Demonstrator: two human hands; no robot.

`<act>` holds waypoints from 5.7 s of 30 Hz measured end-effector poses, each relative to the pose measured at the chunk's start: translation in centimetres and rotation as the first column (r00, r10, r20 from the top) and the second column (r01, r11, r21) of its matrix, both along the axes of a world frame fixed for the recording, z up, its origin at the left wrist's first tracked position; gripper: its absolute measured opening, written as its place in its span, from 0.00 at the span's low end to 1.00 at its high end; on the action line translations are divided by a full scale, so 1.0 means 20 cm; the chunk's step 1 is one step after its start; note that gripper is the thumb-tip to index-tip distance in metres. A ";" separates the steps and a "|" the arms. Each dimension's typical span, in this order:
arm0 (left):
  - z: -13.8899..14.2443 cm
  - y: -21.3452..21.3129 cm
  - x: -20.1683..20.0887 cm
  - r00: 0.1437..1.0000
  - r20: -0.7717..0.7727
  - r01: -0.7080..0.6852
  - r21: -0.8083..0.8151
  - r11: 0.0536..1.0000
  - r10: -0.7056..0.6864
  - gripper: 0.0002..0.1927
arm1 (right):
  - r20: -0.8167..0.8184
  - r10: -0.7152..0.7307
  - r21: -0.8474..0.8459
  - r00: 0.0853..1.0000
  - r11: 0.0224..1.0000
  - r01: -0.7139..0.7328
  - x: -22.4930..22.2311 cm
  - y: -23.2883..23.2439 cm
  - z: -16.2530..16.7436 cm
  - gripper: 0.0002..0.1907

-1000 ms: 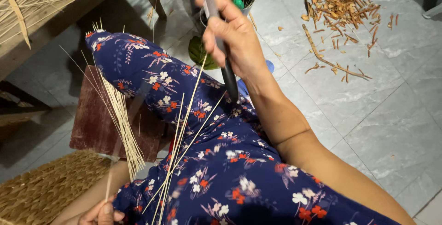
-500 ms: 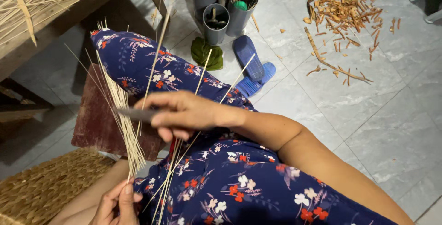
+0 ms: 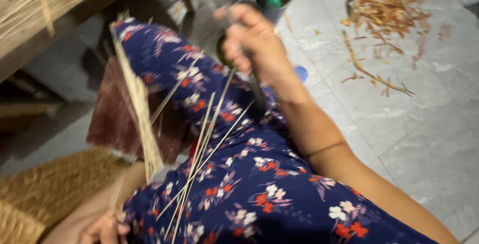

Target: The person sits on the floor and sharpens bamboo sticks into pointed skewers, holding each stick against their lap and shaving the ends with a small knife. Finished sticks are added to a growing bundle on a board beside them, with shavings accumulating on the floor.

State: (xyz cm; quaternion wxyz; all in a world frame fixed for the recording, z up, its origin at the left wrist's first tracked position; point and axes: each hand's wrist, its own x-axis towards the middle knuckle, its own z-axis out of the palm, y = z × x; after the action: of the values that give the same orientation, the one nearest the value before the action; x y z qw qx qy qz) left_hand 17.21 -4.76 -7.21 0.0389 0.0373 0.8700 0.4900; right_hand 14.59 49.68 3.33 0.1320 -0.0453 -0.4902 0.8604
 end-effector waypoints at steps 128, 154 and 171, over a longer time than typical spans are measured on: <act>0.39 0.75 0.01 0.987 0.127 0.082 0.101 0.991 -0.095 0.07 | 0.276 0.412 0.108 0.868 0.884 -0.454 0.02 -0.49 0.00 0.29; 0.44 1.06 -0.22 0.971 0.016 0.235 0.123 0.964 -0.239 0.07 | -0.047 0.183 -0.085 0.982 0.979 -0.187 0.08 -0.16 -0.05 0.08; 0.61 0.94 -0.11 0.971 -0.110 0.227 0.132 0.965 -0.214 0.07 | 0.349 0.491 0.195 0.798 0.795 -0.574 0.06 -0.61 0.09 0.26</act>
State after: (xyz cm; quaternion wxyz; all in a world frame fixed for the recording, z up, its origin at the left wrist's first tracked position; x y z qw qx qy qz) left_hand 15.02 14.02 4.90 0.0491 0.1600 0.8238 0.5416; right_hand 15.71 37.39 5.06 -0.1836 -0.0055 -0.6173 0.7650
